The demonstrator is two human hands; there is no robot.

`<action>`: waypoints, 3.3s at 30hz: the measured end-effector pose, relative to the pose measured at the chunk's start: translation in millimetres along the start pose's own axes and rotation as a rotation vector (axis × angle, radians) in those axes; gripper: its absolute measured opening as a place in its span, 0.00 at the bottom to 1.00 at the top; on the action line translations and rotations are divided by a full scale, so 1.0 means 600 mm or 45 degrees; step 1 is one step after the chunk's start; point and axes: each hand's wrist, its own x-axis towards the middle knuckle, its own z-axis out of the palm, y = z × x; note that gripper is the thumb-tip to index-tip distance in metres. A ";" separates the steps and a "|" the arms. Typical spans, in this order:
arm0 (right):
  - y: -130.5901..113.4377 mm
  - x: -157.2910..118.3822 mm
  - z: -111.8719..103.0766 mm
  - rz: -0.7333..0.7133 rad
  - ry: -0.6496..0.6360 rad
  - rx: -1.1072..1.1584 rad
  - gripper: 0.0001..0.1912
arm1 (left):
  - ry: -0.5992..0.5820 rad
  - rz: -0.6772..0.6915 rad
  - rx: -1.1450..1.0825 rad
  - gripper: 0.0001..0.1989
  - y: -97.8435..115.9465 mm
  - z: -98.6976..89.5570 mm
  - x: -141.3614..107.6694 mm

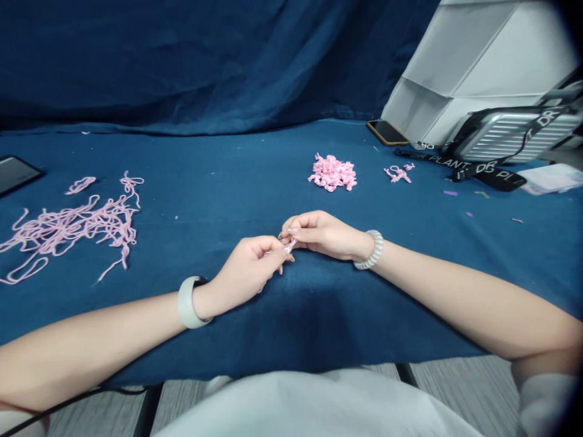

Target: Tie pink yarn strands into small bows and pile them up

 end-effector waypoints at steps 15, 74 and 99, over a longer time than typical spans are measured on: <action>0.001 0.002 -0.001 0.025 0.049 0.054 0.10 | 0.012 -0.060 -0.092 0.09 -0.002 -0.001 0.001; 0.018 0.003 0.005 -0.243 0.111 -0.085 0.01 | -0.047 -0.058 -0.149 0.15 -0.014 -0.003 0.006; 0.014 0.000 0.022 -0.186 0.218 0.090 0.07 | -0.068 -0.103 -0.212 0.13 -0.013 -0.001 0.008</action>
